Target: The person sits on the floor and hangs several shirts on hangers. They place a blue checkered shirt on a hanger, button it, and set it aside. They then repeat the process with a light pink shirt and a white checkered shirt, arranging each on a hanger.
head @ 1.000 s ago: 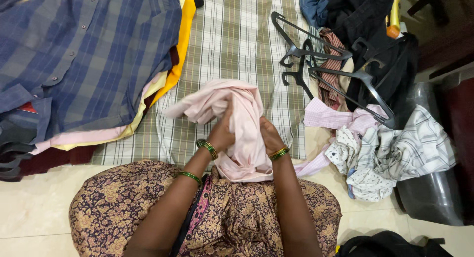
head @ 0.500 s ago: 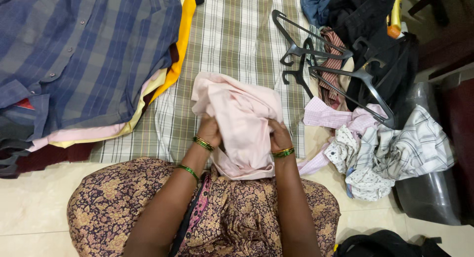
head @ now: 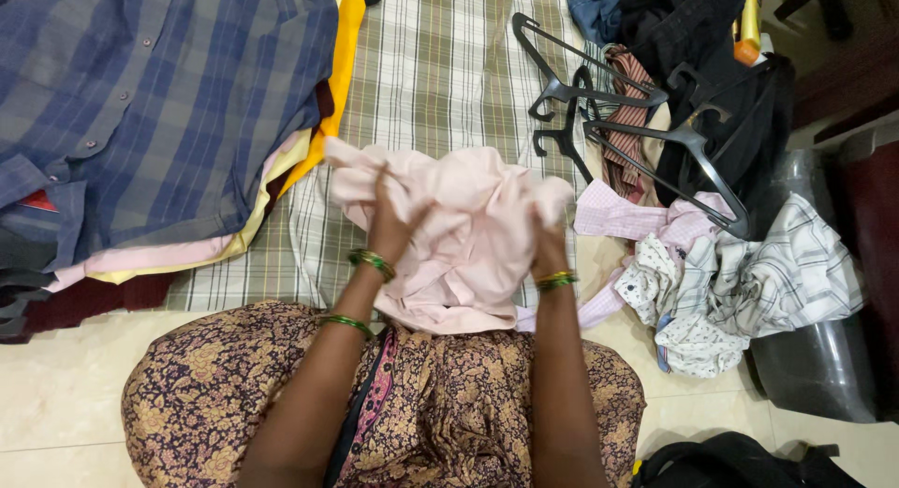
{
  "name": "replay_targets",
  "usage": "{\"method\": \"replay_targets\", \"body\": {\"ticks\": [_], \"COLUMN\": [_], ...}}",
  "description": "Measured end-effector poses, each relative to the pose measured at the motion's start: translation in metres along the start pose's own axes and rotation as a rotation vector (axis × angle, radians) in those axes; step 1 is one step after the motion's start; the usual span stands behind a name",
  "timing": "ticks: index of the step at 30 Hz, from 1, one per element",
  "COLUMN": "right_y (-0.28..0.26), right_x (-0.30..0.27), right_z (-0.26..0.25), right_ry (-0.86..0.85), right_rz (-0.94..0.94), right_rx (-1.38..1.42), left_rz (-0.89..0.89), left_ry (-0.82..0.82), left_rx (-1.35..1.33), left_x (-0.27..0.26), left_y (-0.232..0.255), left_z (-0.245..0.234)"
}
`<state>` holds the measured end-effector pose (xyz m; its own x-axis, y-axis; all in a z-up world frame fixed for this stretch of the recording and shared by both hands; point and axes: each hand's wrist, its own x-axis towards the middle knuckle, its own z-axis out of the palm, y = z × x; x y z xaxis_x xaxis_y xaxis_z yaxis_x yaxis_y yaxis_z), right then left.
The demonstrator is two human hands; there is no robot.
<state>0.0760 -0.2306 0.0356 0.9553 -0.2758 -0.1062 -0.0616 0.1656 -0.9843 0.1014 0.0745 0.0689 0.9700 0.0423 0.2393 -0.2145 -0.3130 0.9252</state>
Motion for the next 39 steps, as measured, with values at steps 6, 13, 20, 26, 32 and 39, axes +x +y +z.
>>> {"method": "replay_targets", "body": {"ticks": [6,13,20,26,32,39], "right_y": [0.038,-0.005,0.008,-0.077,-0.025,0.118], "right_x": [-0.014,-0.024,0.026,0.126,0.124,0.042], "right_z": [0.066,0.054,0.055,0.013,-0.014,-0.029], "right_ry": [-0.021,-0.376,-0.670,0.022,0.189,0.132], "right_rz": [-0.207,0.581,0.356,-0.174,0.002,0.002], "right_rx": [-0.966,-0.611,-1.301,-0.131,-0.446,-0.822], "left_rz": [-0.496,-0.187,-0.239,0.165,-0.332,-0.419], "left_ry": [-0.747,-1.128,-0.548,0.127,0.090,-0.077], "left_rx": [0.486,0.470,0.122,-0.085,0.084,-0.029], "left_x": [-0.047,-0.045,0.050,0.159,0.106,0.013], "left_y": [-0.036,-0.046,0.012,0.031,-0.072,-0.153], "left_z": [0.046,0.045,0.014,0.006,0.027,0.073]}}
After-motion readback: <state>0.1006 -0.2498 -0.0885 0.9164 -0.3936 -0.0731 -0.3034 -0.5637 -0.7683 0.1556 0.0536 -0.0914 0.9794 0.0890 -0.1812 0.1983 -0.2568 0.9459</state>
